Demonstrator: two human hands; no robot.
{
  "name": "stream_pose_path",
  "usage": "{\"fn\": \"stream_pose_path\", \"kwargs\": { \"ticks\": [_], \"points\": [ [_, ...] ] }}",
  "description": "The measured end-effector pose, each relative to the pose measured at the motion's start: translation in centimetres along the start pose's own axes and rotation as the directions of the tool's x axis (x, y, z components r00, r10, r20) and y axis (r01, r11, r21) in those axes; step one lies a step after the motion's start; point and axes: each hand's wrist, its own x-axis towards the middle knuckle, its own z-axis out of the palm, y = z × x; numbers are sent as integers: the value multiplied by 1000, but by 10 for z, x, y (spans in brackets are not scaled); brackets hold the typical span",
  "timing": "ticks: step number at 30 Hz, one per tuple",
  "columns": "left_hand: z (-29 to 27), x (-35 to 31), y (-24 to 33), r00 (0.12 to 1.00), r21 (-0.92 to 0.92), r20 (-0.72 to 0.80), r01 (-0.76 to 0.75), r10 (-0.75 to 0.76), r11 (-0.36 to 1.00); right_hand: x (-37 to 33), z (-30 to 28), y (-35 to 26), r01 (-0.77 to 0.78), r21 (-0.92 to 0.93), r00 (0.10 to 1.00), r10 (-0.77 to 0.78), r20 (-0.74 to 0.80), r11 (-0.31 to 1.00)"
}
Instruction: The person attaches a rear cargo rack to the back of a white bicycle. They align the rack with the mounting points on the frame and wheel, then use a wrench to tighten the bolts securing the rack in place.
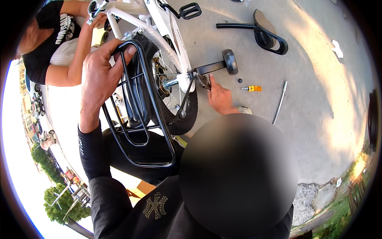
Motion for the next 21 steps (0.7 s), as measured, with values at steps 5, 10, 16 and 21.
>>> {"fn": "stream_pose_path", "kwargs": {
  "ticks": [5,10,16,21],
  "points": [
    [3,0,6,996,-62,-10,93,-94,994,7,-10,14,120,4,993,-119,-5,993],
    [3,1,6,995,-92,30,102,-99,991,-11,7,-10,-44,52,998,46,-45,998],
    [3,-4,1,991,-181,28,130,-127,975,13,-36,28,200,-145,980,-200,11,969],
    [1,-1,-1,997,-78,29,67,-65,995,50,-87,37,374,-312,927,-341,155,874]
  ]
}}
